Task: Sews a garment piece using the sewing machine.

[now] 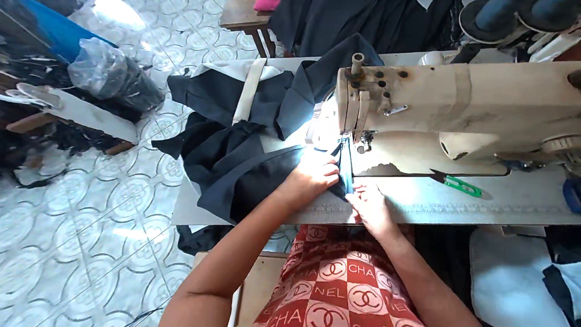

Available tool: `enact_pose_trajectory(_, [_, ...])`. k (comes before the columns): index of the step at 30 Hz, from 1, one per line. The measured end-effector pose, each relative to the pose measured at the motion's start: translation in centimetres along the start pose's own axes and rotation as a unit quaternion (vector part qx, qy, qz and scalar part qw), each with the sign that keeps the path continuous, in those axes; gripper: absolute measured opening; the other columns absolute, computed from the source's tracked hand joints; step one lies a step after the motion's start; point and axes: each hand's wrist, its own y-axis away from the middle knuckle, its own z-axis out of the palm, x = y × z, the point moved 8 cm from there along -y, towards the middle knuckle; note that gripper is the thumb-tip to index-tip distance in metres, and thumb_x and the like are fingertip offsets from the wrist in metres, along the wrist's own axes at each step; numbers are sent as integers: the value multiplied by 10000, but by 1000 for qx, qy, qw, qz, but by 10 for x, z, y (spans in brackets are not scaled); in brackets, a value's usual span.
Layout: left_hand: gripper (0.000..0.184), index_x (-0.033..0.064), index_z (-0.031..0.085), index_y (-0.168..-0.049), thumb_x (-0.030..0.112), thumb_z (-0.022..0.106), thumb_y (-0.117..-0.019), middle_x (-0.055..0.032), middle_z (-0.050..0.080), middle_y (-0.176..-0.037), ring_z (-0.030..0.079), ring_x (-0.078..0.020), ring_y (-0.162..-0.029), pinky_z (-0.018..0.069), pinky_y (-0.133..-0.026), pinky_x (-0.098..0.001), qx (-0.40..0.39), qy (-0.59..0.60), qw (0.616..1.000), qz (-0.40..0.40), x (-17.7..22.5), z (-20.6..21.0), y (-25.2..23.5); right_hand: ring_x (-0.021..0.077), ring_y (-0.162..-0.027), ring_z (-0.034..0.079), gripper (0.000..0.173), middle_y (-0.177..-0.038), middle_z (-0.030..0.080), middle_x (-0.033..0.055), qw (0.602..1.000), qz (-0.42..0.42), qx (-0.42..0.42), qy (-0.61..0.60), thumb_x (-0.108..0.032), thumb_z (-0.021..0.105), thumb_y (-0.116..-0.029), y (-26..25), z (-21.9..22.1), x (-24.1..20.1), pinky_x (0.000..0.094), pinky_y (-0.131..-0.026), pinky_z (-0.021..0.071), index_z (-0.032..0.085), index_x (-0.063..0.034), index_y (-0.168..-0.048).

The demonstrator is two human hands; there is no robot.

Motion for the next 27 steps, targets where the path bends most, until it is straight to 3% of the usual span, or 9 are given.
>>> enact_pose_trajectory(2, [169,151,748,-940,47,619,-969,-7,735,-1052,636,-238,-1201,373,-1041,-667,-10,-19,1000,-17,5,4,-1,80,-686,674,301,-961,694,77,985,-35,8,169,-196,624,-995,-2,-5,-11,235,-643,588,652,-15,-1233])
enact_pose_trajectory(4, [199,140,767,-924,19,612,-960,-32,734,-1032,646,-267,-1168,372,-1031,-679,-11,-24,999,-42,8,3,-3,234,-943,721,288,-1090,724,157,946,-130,70,290,-212,607,-1005,-1,-8,-34,386,-844,592,705,-13,-1188])
enact_pose_trajectory(5, [206,137,769,-921,14,608,-960,-39,729,-1034,641,-274,-1167,375,-1026,-668,-15,-28,998,-55,10,4,-3,293,-993,711,281,-1121,700,187,930,-165,100,314,-215,620,-1001,-2,-8,-43,434,-861,594,713,-5,-1163])
enact_pose_trajectory(8, [202,130,777,-929,-1,623,-941,-60,733,-1048,656,-294,-1142,444,-944,-637,-8,-52,996,-75,13,3,-3,319,-937,703,266,-1048,685,199,915,-195,129,328,-218,672,-970,-13,1,-55,458,-817,596,700,18,-1089])
enact_pose_trajectory(13, [192,118,767,-908,0,619,-936,-60,727,-1021,663,-290,-1124,460,-909,-618,3,-51,995,-87,13,5,-2,337,-897,724,256,-1008,716,210,929,-123,78,341,-143,675,-947,-33,10,-40,483,-825,587,688,48,-1117])
enact_pose_trajectory(18, [194,110,764,-925,9,601,-951,-60,741,-1043,673,-289,-1113,508,-889,-568,5,-40,995,-90,13,4,-2,325,-841,730,170,-958,715,202,898,-213,123,364,-64,650,-931,-20,12,-47,461,-765,609,729,38,-1042])
enact_pose_trajectory(21, [194,119,770,-936,14,607,-948,-64,737,-1029,685,-298,-1063,520,-850,-570,9,-48,993,-107,12,6,-2,335,-854,730,156,-956,713,209,891,-217,116,381,-34,642,-923,-21,15,-48,456,-766,610,732,46,-1022])
enact_pose_trajectory(27, [257,186,783,-1082,37,606,-969,-59,727,-1036,686,-290,-1033,523,-837,-563,25,-47,992,-118,7,6,1,349,-874,734,180,-948,725,199,892,-212,84,391,-79,616,-949,-22,17,-48,478,-772,605,758,-4,-1030])
